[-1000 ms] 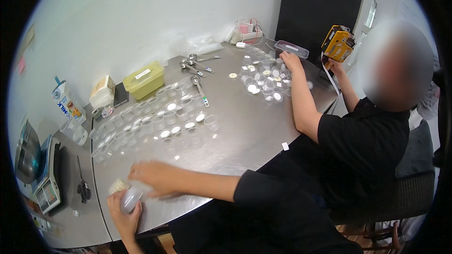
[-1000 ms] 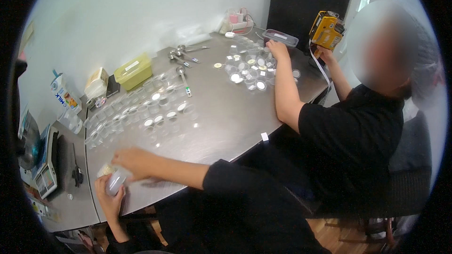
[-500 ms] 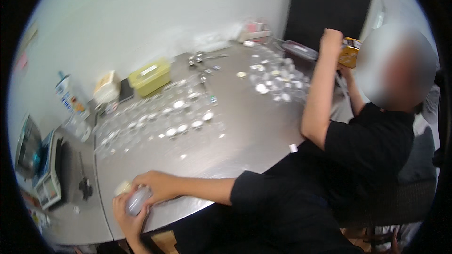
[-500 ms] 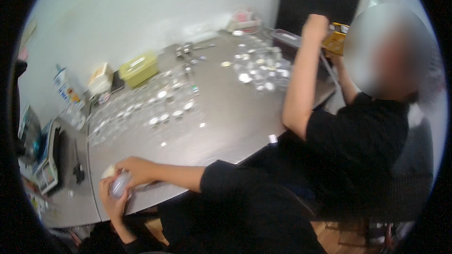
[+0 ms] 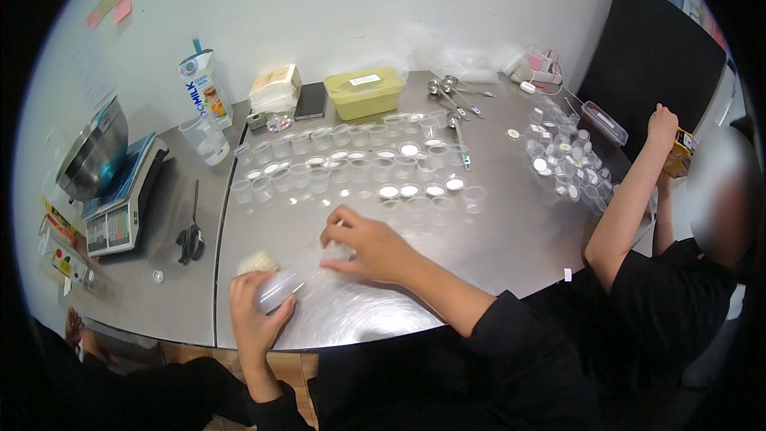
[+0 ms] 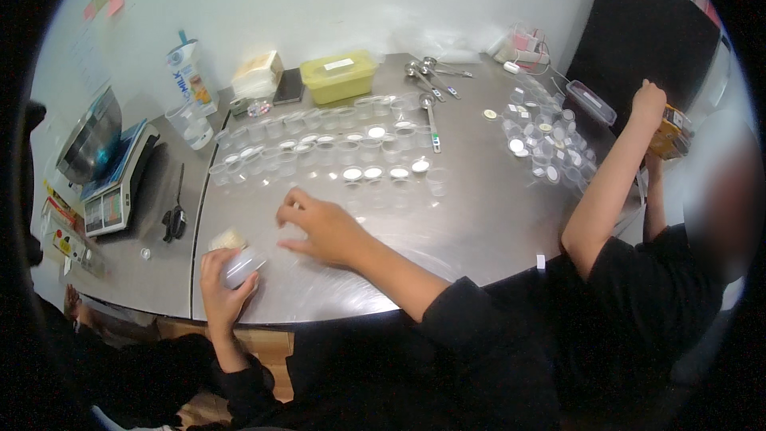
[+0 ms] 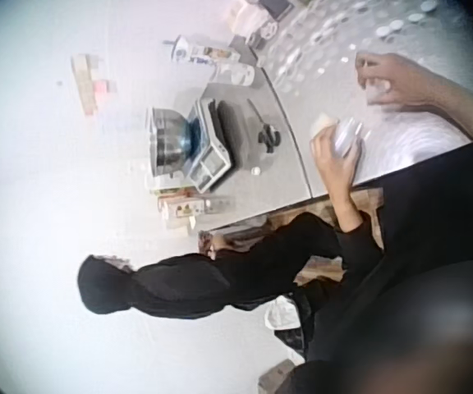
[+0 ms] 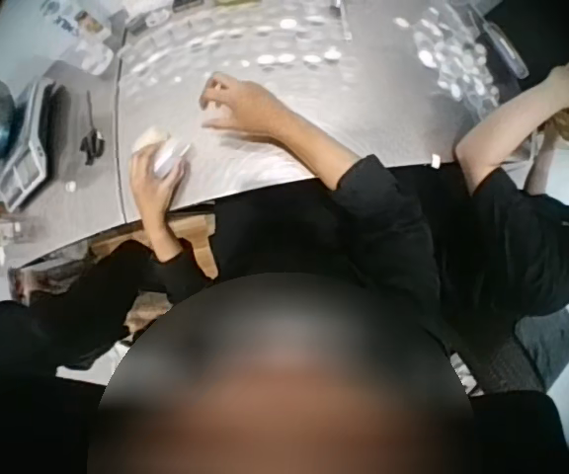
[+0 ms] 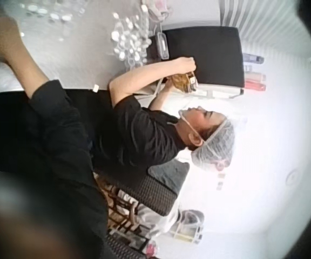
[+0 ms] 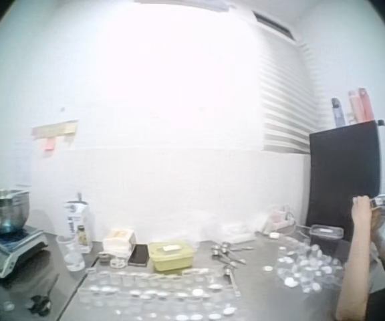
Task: The person assembles small transparent plastic containers by placing white circular inserts into them and then closing the lids. A coworker stirs a blue mixture in a metal bowl on a scale and uses a yellow handheld device to apply labels to the containers. The person also loads labels into the yellow device and continues assembling containers.
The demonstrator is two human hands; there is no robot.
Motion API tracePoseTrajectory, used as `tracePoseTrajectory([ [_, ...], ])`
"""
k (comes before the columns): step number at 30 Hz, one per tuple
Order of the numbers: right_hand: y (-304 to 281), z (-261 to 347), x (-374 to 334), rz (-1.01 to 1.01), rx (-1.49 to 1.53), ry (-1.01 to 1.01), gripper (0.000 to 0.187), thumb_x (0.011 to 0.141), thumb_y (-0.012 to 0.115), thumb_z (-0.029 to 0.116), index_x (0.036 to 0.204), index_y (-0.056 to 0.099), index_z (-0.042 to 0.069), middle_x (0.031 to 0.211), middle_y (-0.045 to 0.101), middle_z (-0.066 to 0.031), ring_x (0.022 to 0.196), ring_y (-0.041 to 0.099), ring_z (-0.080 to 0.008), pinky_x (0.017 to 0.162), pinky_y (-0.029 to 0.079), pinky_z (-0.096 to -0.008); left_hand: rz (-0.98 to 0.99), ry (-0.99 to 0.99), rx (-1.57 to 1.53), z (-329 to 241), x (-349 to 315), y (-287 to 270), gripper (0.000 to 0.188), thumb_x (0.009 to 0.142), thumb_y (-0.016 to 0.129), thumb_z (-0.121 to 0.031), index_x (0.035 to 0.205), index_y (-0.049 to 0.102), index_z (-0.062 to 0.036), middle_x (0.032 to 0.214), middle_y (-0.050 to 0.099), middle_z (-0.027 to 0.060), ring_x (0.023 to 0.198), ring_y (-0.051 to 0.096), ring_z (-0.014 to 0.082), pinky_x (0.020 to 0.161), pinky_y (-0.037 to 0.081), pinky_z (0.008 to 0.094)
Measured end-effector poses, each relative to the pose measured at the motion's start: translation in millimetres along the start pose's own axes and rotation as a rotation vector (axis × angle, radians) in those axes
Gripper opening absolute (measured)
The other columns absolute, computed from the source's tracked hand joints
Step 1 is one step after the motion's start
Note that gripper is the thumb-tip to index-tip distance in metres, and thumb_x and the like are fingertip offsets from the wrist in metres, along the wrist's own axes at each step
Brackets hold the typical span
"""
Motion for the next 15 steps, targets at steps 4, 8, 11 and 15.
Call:
tracePoseTrajectory([
  [4,-11,-2,1,-0.134,-0.311,-0.098,0.019,0.075,0.073,0.023,0.081,0.061,0.009,0.103,0.054,-0.0073,0.098,0.053,-0.027,0.083,0.043,-0.0396,0.016,-0.017,0.008,2,-2,1,0.046,0.058,0.078,-0.009,0.101,0.063,-0.0031,0.101,0.059,0.0129,0.099,0.053,0.0305,0.087,0.043,0.0377],
  [8,-15,-10,-3,-0.167,-0.425,-0.036,0.017,0.073,0.074,0.024,0.075,0.064,0.009,0.114,0.053,-0.0073,0.114,0.045,-0.0283,0.091,0.037,-0.0431,-0.004,0.0,0.001,0,-1,0,0.046,0.06,0.079,-0.011,0.103,0.064,-0.0044,0.099,0.06,0.0121,0.097,0.053,0.0302,0.085,0.043,0.0375],
  [11,-23,-19,-6,-0.166,-0.432,0.041,0.016,0.072,0.075,0.024,0.075,0.068,0.011,0.118,0.051,-0.0071,0.118,0.042,-0.0283,0.093,0.035,-0.0448,0.003,0.005,-0.006,0,0,-1,0.045,0.061,0.078,-0.011,0.103,0.064,-0.0044,0.101,0.06,0.0121,0.098,0.053,0.0305,0.086,0.043,0.0378],
  [15,-32,-28,-9,-0.138,-0.422,0.14,0.013,0.068,0.075,0.02,0.074,0.071,0.009,0.12,0.051,-0.0094,0.122,0.039,-0.0278,0.096,0.033,-0.0449,0.055,-0.013,-0.019,1,0,1,0.047,0.061,0.078,-0.011,0.106,0.063,-0.0045,0.104,0.06,0.0121,0.102,0.052,0.0308,0.089,0.042,0.038],
])
Point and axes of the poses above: each hand's wrist, its own x-axis towards the middle knuckle, its own y-axis out of the palm, z = x × y, the point moved 5 cm from there along x, towards the middle knuckle
